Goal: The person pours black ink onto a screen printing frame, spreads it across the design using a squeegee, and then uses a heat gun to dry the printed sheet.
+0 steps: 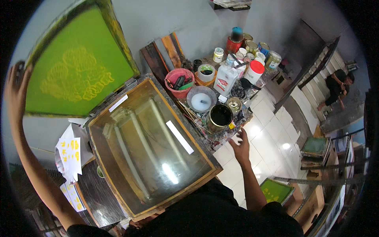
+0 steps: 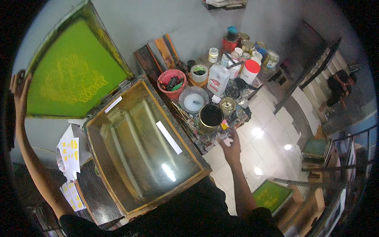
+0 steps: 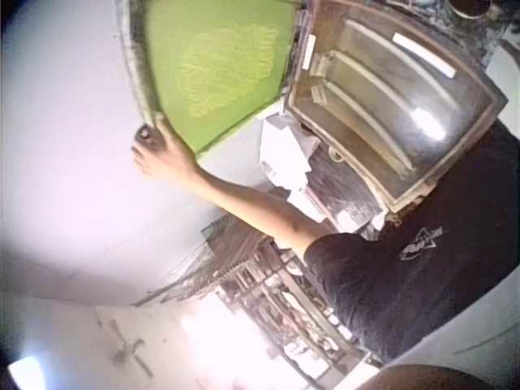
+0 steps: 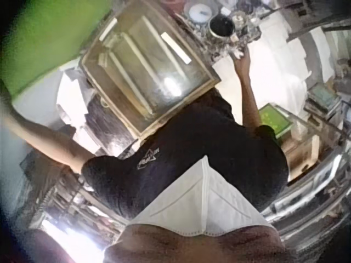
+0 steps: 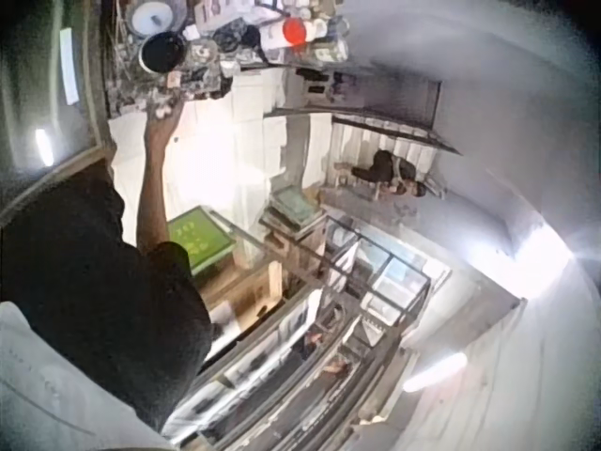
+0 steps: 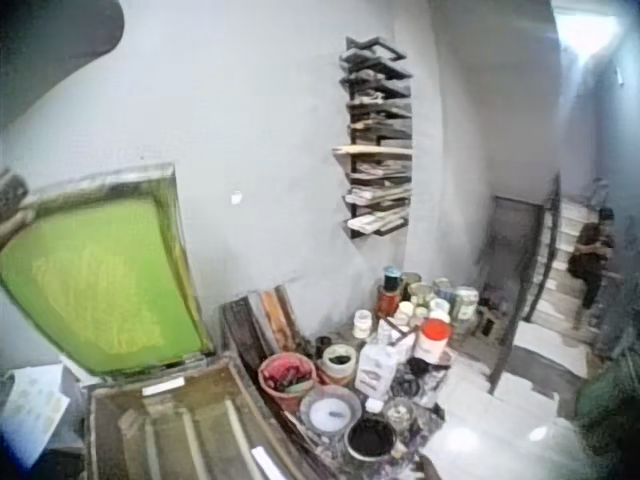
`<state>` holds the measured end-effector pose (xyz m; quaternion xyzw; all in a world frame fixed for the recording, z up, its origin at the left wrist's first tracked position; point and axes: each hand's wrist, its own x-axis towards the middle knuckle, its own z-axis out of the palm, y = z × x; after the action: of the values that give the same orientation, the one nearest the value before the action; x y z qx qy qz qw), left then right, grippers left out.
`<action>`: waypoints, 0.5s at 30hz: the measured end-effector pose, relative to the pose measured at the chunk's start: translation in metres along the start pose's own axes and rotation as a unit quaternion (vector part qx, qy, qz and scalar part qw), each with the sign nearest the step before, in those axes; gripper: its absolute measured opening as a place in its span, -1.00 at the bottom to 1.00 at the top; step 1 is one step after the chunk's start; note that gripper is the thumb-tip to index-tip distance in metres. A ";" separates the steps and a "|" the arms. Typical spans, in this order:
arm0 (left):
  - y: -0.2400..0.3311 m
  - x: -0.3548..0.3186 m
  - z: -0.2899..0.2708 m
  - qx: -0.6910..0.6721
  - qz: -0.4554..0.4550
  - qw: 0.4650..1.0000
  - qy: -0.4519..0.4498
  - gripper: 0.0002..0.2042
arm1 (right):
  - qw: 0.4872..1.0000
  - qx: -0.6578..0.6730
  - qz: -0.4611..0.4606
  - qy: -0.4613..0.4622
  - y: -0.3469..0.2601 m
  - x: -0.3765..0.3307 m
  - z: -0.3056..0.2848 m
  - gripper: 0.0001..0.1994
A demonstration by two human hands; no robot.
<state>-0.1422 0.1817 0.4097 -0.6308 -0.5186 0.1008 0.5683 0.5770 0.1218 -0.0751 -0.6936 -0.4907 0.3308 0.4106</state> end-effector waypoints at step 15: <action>0.398 -0.205 -0.305 -0.390 -0.177 0.849 -0.311 -0.39 | 0.983 0.087 -0.159 -0.022 0.031 0.068 0.065 0.16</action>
<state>0.2006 -0.0901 0.0899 -0.6340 -0.7675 -0.0213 0.0928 0.5541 0.1970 -0.1351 -0.5615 -0.5728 0.3176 0.5057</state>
